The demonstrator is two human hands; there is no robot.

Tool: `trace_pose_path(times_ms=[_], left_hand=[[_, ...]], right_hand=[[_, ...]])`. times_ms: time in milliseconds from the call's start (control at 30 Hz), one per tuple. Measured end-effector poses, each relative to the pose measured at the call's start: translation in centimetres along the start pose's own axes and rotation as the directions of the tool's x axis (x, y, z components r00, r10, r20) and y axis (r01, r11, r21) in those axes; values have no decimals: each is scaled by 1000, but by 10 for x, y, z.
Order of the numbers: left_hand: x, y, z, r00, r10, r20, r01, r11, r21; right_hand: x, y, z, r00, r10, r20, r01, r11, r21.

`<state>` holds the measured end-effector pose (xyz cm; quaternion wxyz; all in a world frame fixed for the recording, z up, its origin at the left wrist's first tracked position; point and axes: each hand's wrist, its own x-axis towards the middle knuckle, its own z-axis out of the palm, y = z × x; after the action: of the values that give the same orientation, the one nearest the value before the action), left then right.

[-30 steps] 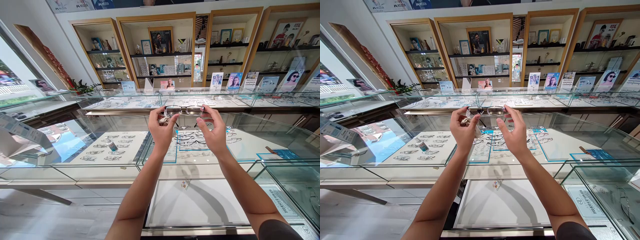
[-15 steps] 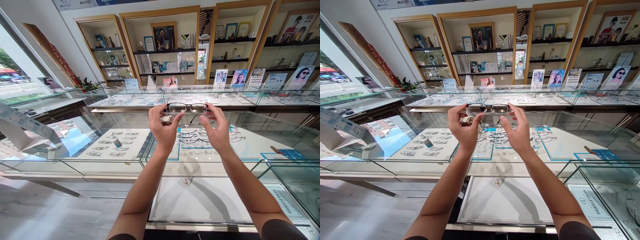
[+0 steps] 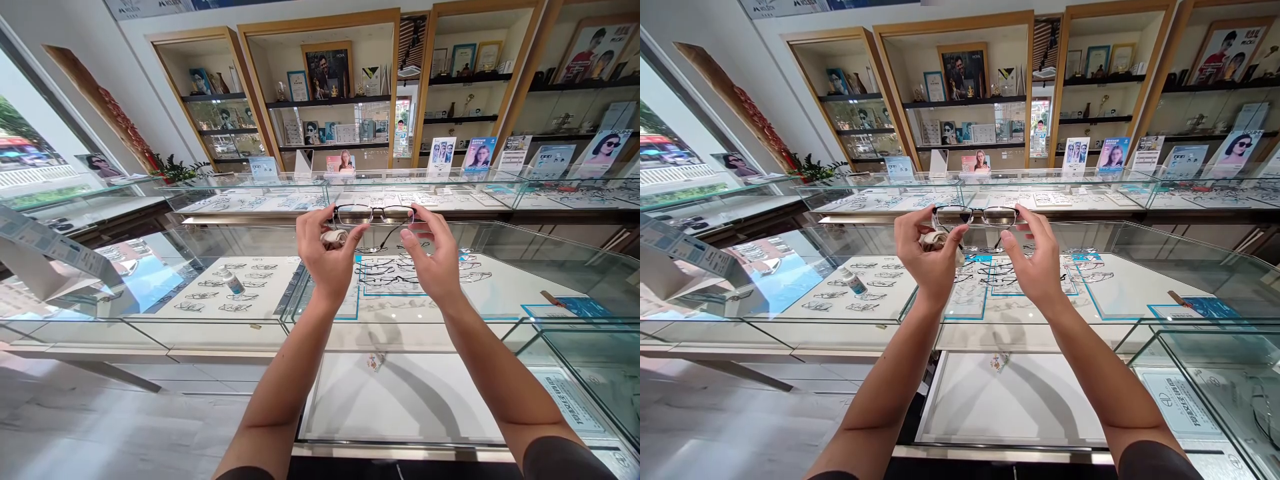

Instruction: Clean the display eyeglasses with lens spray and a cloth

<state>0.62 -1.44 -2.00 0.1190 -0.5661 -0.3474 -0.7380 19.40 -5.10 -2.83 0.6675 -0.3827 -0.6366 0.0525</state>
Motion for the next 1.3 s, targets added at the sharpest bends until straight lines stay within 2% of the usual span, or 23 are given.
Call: trace_pose_path(times_ms=[233, 333, 500, 733, 833, 933, 1067, 1300], left_hand=[[-1, -19, 5, 991, -104, 80, 113, 985, -126], [0, -23, 6, 990, -111, 89, 122, 983, -138], [-1, -25, 8, 999, -25, 44, 29, 996, -88], [-7, -26, 11, 994, 108, -18, -108, 994, -11], [-9, -24, 11, 994, 112, -11, -112, 994, 3], [-11, -21, 13, 998, 60, 24, -60, 998, 9], [-14, -21, 16, 996, -54, 65, 56, 998, -31], [-14, -27, 18, 967, -224, 122, 239, 962, -131]], right_hand=[[-1, -4, -2, 997, -80, -6, 80, 995, -63], [-1, -4, -3, 991, -134, 14, 135, 986, -98], [-1, 2, 1, 985, -162, 54, 167, 980, -105], [-1, 13, 7, 993, -71, 95, 74, 997, -33], [-1, 15, 8, 995, -36, 93, 35, 999, 7], [-2, 15, 8, 997, -21, 76, 19, 999, 26], [-4, 11, 8, 997, -64, 44, 65, 998, -20], [-9, 2, 11, 990, -137, 34, 139, 988, -72]])
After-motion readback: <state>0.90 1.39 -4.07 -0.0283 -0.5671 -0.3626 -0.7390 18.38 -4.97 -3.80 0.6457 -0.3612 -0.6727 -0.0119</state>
